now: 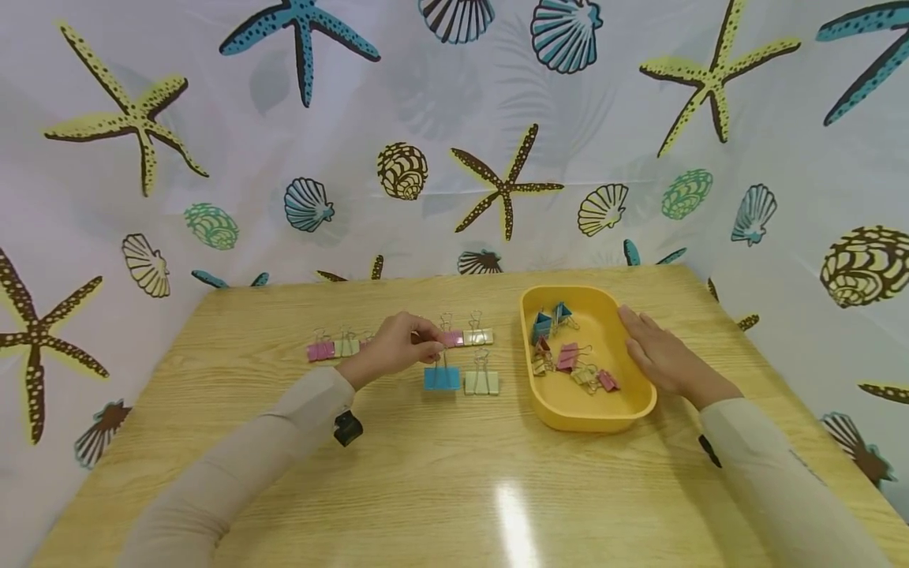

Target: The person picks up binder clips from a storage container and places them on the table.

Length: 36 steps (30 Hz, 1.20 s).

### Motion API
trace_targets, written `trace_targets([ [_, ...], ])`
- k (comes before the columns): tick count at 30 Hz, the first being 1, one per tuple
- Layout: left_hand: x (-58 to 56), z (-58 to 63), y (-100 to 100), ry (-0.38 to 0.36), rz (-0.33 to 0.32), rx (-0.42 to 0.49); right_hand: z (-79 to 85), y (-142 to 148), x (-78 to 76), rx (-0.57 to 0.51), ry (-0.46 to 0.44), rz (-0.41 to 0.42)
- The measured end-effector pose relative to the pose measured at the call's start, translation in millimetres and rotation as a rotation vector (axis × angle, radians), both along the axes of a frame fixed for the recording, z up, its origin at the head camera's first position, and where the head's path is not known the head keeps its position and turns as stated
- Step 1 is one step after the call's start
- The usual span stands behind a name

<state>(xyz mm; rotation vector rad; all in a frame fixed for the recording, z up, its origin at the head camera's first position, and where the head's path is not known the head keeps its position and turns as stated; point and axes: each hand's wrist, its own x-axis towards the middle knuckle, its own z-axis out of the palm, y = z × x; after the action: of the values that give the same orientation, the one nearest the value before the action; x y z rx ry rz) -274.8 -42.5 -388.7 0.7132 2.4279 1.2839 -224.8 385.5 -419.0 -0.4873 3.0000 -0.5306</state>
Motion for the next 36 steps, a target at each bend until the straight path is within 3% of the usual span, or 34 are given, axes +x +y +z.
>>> trace_targets([
  [5, -3.8, -10.3, -1.4, 0.009, -0.017, 0.003, 2.9, -0.1, -0.3, -0.004, -0.005, 0.0],
  [23, -8.1, -28.7, 12.6, -0.004, 0.07, 0.002, 2.8, 0.5, 0.6, -0.013, -0.009, -0.001],
  [29, -4.8, -30.5, 14.9, -0.041, 0.093, 0.021, 0.3, 0.2, 2.7, -0.024, 0.001, -0.001],
  [36, -5.3, -32.5, 15.0, -0.028, 0.1, 0.011, 0.4, -1.1, 3.3, -0.024, 0.023, -0.002],
])
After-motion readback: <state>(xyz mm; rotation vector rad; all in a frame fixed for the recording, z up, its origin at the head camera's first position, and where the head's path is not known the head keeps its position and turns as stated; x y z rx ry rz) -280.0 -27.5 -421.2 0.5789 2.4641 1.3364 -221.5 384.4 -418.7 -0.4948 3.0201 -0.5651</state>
